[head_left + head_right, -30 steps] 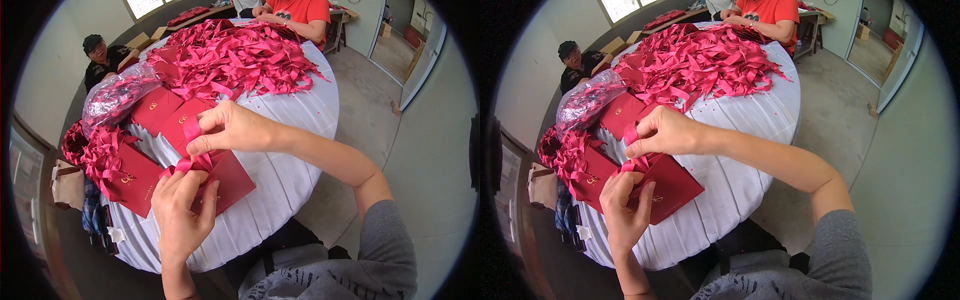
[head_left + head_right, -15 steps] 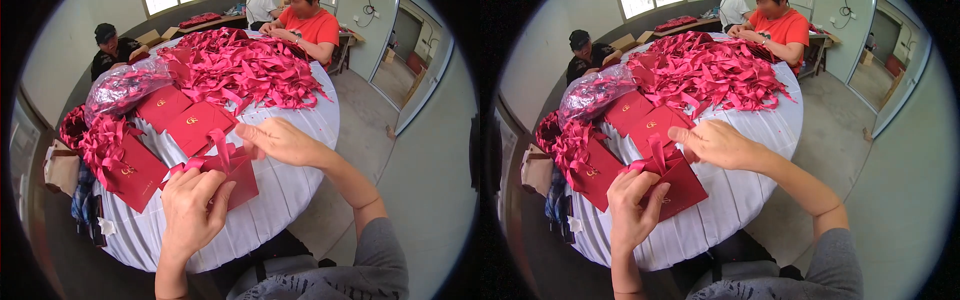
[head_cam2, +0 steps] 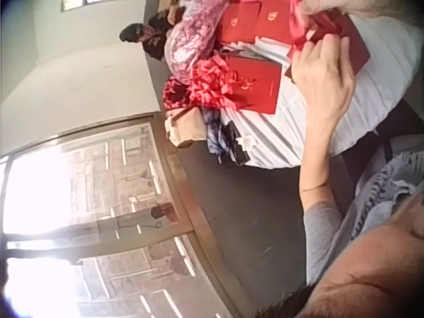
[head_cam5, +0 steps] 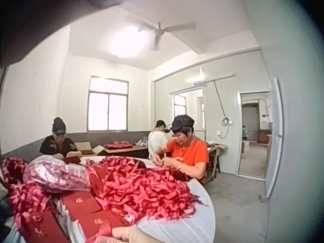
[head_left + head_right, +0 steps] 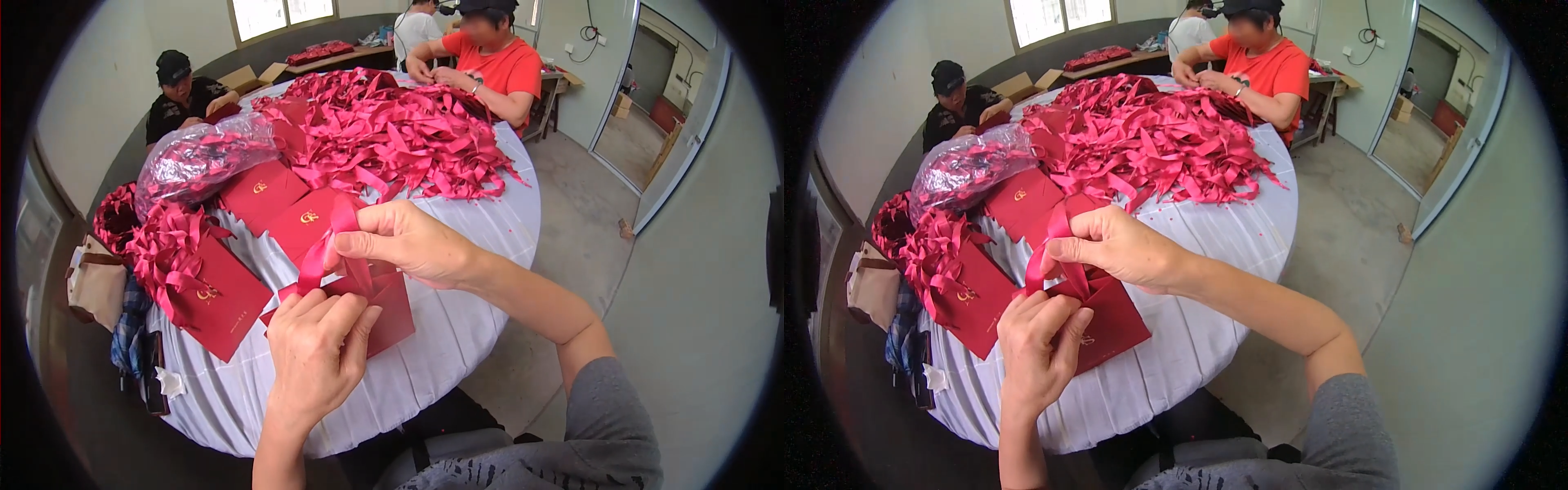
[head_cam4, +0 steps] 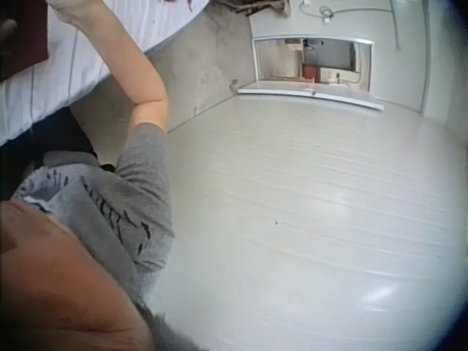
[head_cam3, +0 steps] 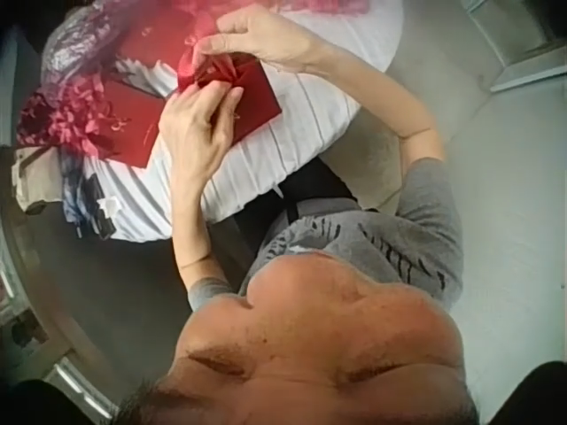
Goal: The person threads pink ribbons through pre-punched holes in red paper gift bags by hand to create handles, then ties the ribbons to secure them.
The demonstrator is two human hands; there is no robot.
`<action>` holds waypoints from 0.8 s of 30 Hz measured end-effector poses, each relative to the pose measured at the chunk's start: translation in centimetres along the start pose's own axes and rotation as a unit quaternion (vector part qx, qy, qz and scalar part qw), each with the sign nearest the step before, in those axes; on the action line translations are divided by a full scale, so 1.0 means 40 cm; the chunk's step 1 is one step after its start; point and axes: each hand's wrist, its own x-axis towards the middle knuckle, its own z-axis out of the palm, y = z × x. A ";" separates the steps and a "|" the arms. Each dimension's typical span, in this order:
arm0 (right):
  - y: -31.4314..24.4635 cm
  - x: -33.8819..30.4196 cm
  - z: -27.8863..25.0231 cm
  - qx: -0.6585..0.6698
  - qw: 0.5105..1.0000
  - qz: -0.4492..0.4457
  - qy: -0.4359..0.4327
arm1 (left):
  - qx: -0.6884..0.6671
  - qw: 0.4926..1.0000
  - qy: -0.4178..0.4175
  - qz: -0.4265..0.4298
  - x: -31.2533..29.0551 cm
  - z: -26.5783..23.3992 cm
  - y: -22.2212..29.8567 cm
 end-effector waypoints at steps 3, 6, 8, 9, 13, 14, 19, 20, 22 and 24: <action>-0.020 0.007 -0.006 -0.029 0.999 -0.029 0.033 | 0.015 1.000 -0.008 -0.002 -0.001 -0.001 0.002; -0.036 0.015 -0.013 -0.046 0.996 -0.058 0.057 | 0.009 1.000 -0.003 0.001 0.000 0.001 0.001; -0.039 0.020 -0.019 -0.027 0.994 -0.089 0.065 | 0.013 1.000 -0.002 0.001 -0.001 -0.004 0.003; -0.042 0.020 -0.017 -0.026 0.994 -0.075 0.075 | 0.015 1.000 -0.005 -0.003 -0.001 -0.005 0.003; -0.041 0.018 -0.009 -0.023 0.989 -0.118 0.085 | 0.016 1.000 0.002 0.005 0.000 -0.005 0.003; -0.041 0.016 -0.007 -0.026 0.989 -0.120 0.084 | 0.020 1.000 0.001 0.003 -0.001 -0.006 0.004; -0.049 0.005 0.000 -0.055 0.988 -0.099 0.100 | 0.022 1.000 -0.001 0.007 -0.002 -0.006 0.013; -0.049 0.004 0.001 -0.068 0.987 -0.101 0.105 | 0.026 1.000 -0.002 0.006 -0.003 -0.006 0.015; -0.044 0.002 0.003 -0.070 0.986 -0.109 0.102 | 0.030 1.000 -0.005 0.003 -0.004 -0.003 0.017; -0.037 -0.001 0.002 -0.069 0.983 -0.127 0.111 | 0.025 1.000 -0.001 0.005 -0.002 0.003 0.018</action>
